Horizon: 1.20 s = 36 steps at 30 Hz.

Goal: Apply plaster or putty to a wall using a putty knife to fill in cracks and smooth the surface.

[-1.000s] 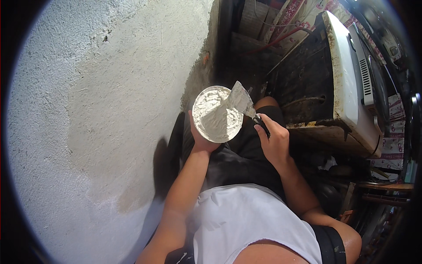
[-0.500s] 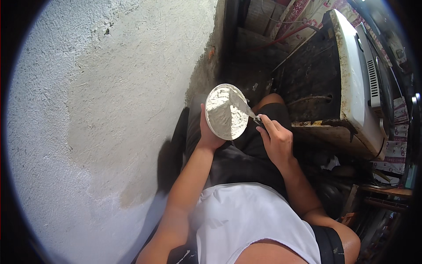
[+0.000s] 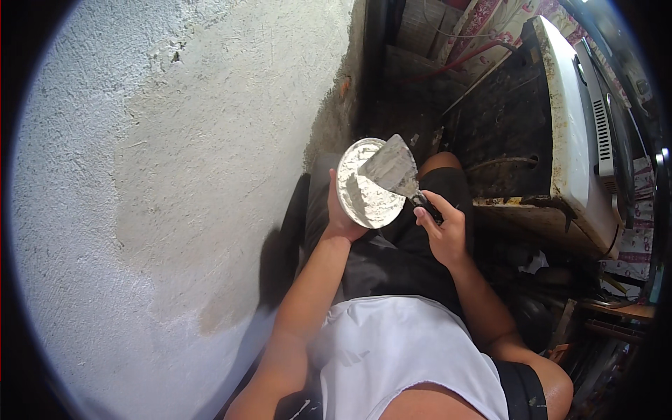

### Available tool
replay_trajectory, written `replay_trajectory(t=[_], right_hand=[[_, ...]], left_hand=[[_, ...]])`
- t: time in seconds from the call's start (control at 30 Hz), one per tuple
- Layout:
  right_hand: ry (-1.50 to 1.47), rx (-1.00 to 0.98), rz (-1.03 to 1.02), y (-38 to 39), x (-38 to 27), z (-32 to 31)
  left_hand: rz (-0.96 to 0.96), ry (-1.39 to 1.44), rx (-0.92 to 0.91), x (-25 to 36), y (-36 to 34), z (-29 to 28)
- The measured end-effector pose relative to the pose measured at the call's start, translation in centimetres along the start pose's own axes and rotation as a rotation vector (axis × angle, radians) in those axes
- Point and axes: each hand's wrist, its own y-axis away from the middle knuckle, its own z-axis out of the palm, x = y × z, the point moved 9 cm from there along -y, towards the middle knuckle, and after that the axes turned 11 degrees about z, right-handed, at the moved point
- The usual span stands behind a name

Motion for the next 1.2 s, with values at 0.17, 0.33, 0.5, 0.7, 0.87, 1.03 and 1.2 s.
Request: replay_trajectory(t=[0.17, 0.33, 0.5, 0.7, 0.87, 1.03, 1.2], right_hand=[[-0.637, -0.34, 0.355, 0.0, 2.7, 2.2], [-1.111, -0.628, 0.503, 1.1, 2.4, 3.8], [-1.129, -0.659, 0.385, 0.5, 0.9, 3.7], [-0.669, -0.434, 0.134, -3.6, -1.4, 1.5], [-0.202, -0.047, -0.276, -9.9, -4.7, 0.0], [0.098, 0.054, -0.307, -19.6, -4.7, 2.0], [0.192, 0.138, -0.292, -31.3, -2.8, 4.8]], left_hand=[[0.014, 0.13, -0.019, 0.4, 0.2, 0.2], [0.072, 0.193, -0.094, 1.3, 0.7, 0.5], [0.067, 0.196, 0.035, 2.5, 2.9, -0.8], [0.136, -0.025, 0.155, 4.5, 7.8, -2.9], [0.05, -0.135, 0.106, 4.1, 10.2, -3.7], [-0.037, 0.252, 0.118, 3.3, 8.5, -3.8], [-0.098, 0.268, 0.139, 2.7, 7.6, -4.3]])
